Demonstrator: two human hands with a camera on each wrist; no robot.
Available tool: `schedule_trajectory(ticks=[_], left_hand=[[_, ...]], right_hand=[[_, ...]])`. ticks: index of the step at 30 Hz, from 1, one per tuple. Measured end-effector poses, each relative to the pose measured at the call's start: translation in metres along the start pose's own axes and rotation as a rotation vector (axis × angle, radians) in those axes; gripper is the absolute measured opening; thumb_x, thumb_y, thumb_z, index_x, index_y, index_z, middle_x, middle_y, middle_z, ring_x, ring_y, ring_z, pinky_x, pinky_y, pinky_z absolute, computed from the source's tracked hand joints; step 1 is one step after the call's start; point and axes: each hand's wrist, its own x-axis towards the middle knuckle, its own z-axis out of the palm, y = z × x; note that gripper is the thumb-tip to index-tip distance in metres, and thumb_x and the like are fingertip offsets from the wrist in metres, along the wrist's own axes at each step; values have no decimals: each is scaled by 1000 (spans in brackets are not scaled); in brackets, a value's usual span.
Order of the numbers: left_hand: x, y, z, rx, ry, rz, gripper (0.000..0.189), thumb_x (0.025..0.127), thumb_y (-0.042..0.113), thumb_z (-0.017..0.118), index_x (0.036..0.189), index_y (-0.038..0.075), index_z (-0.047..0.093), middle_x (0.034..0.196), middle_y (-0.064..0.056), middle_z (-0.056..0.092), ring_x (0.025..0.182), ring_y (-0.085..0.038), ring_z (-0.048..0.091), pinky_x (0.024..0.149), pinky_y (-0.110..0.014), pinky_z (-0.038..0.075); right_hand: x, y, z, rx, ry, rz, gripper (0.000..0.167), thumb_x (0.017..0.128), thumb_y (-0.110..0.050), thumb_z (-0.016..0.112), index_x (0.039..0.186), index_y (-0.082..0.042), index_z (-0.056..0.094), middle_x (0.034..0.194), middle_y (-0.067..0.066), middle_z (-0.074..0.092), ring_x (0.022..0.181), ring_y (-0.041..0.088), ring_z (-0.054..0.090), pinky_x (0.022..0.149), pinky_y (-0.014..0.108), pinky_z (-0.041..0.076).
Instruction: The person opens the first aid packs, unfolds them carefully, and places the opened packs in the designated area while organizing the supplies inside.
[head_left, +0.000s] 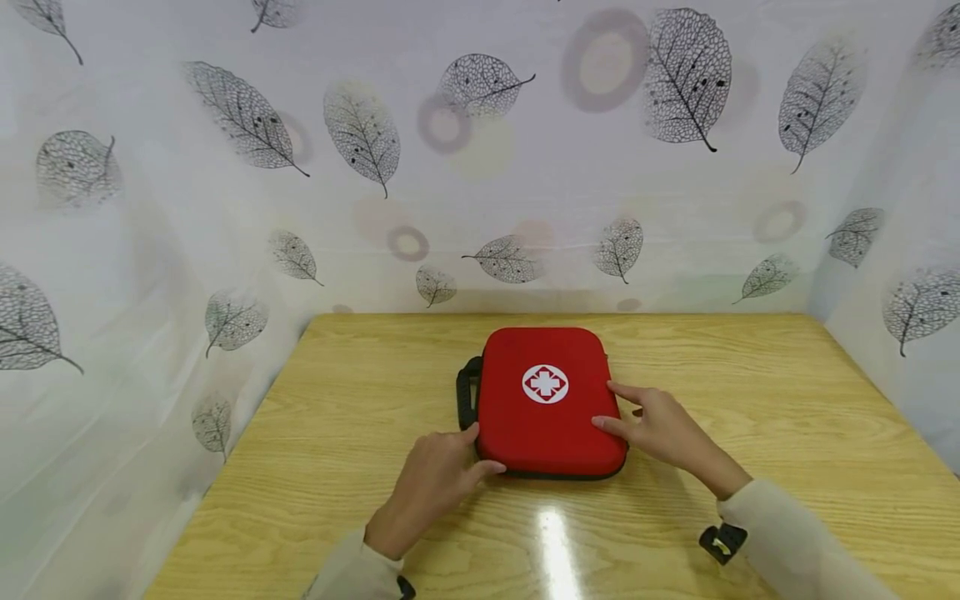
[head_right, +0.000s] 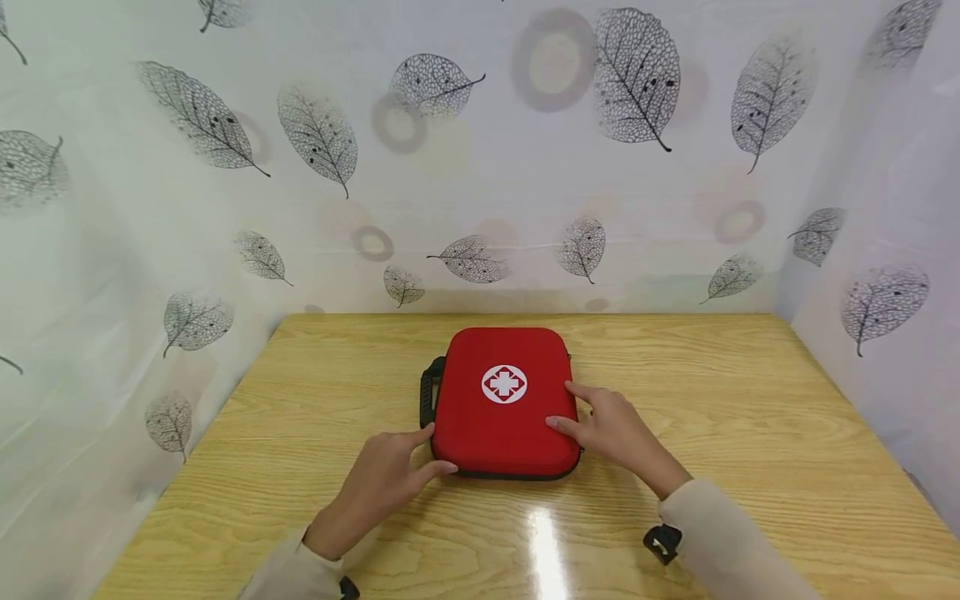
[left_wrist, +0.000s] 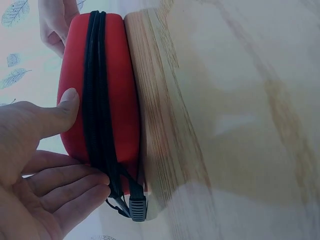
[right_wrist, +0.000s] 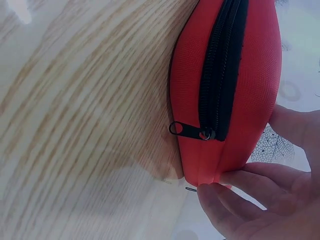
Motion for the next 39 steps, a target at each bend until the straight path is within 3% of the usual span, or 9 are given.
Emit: schedule_trajectory(ticks=[4,8,13,20,23,25,29,33,39], left_hand=[[0,1,-1,-7,19,10,60,83,45,80,121,-1,71,54,14,27,50,0,20,46,-18,16],[-1,3,-1,-11,61,28,63,84,44,80,124,-3,69,53,13,31,49,0,23,46,-16,18],[0,6,-3,-28,120,51,66,83,42,81,127,-5,68,54,14,37,50,2,22,46,-14,17],[1,13,-6,-38,195,78,64,82,38,83,127,-5,67,54,13,38,52,1,20,47,-14,16],[2,16,-7,-47,221,92,63,81,36,85,127,-4,68,57,6,52,51,-1,27,47,-14,20],[2,17,-8,-61,234,99,62,81,34,85,127,-3,67,72,-4,69,52,-2,40,47,-13,31],[5,22,-10,-105,253,102,64,80,30,87,131,-2,66,117,-16,73,84,-15,73,70,-19,56],[9,28,-13,-165,269,106,65,81,26,87,135,-1,63,132,-15,65,116,-23,66,89,-29,56],[15,37,-18,-234,297,115,65,83,26,85,137,-1,61,137,-16,60,123,-27,61,92,-33,54]], right_hand=[[-1,0,0,10,8,-11,74,90,-36,78,142,9,51,98,15,74,99,45,69,84,51,58],[-2,0,0,37,20,-30,73,90,-35,78,140,11,53,135,30,58,101,45,69,84,50,58],[-2,4,-1,67,15,-27,72,91,-34,78,141,11,52,141,29,54,109,46,66,84,49,58],[-4,5,-2,190,-14,-5,72,93,-27,76,144,14,46,146,31,48,100,41,71,78,36,60],[-5,5,-3,198,-15,3,71,93,-26,76,143,14,46,146,31,48,103,42,70,80,36,60],[-5,6,-3,197,-14,11,70,93,-25,76,143,13,46,146,31,48,106,44,69,82,38,59],[-6,9,-5,213,-23,14,70,93,-25,76,144,14,45,147,31,47,111,46,66,83,37,59],[-6,12,-8,232,-39,6,70,94,-24,75,143,16,44,147,33,46,116,46,63,85,37,58],[-5,15,-14,237,-77,15,71,96,-26,73,144,16,43,146,33,46,126,49,55,88,39,58]])
